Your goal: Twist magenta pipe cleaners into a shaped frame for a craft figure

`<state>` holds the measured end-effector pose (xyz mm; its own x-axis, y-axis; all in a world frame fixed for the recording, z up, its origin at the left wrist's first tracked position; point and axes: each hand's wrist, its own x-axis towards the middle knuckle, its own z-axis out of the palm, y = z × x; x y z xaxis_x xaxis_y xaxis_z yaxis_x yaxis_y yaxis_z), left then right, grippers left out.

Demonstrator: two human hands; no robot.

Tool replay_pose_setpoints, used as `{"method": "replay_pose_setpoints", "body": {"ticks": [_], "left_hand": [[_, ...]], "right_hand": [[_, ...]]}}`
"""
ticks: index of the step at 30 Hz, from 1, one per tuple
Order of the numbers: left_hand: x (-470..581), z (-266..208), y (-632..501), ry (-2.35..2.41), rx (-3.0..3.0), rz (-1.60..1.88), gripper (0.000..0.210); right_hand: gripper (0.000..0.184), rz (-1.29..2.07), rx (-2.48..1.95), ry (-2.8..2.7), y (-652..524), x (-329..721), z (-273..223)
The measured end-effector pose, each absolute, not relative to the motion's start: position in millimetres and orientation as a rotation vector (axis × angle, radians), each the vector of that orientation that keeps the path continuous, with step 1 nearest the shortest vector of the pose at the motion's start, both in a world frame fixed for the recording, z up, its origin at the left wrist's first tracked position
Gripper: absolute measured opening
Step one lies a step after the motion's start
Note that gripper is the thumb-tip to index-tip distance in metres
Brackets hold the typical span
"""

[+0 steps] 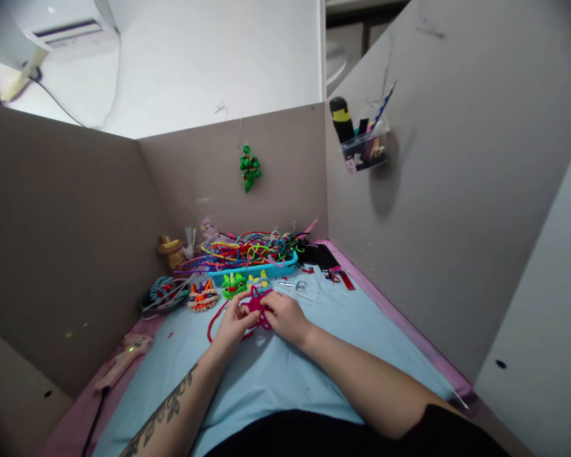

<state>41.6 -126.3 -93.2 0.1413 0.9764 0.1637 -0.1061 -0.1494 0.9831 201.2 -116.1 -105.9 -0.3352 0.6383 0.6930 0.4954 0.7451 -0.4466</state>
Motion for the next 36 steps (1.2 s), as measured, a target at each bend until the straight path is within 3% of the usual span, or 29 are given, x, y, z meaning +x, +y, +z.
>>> {"method": "replay_pose_setpoints", "body": {"ticks": [5, 15, 26, 36], "left_hand": [[41, -97, -122, 0.985, 1.388, 1.28, 0.034], [41, -92, -125, 0.993, 1.225, 1.245, 0.035], [40, -104, -124, 1.151, 1.734, 1.249, 0.019], [38, -93, -123, 1.013, 1.31, 1.172, 0.034]], "right_hand": [[0.02, 0.156, -0.958, -2.003, -119, 199, -107], [0.015, 0.083, -0.977, -2.031, -121, 199, -103], [0.011, 0.055, -1.103, -2.047, -120, 200, -106], [0.012, 0.175, -0.916, -1.992, -117, 203, -104]]}}
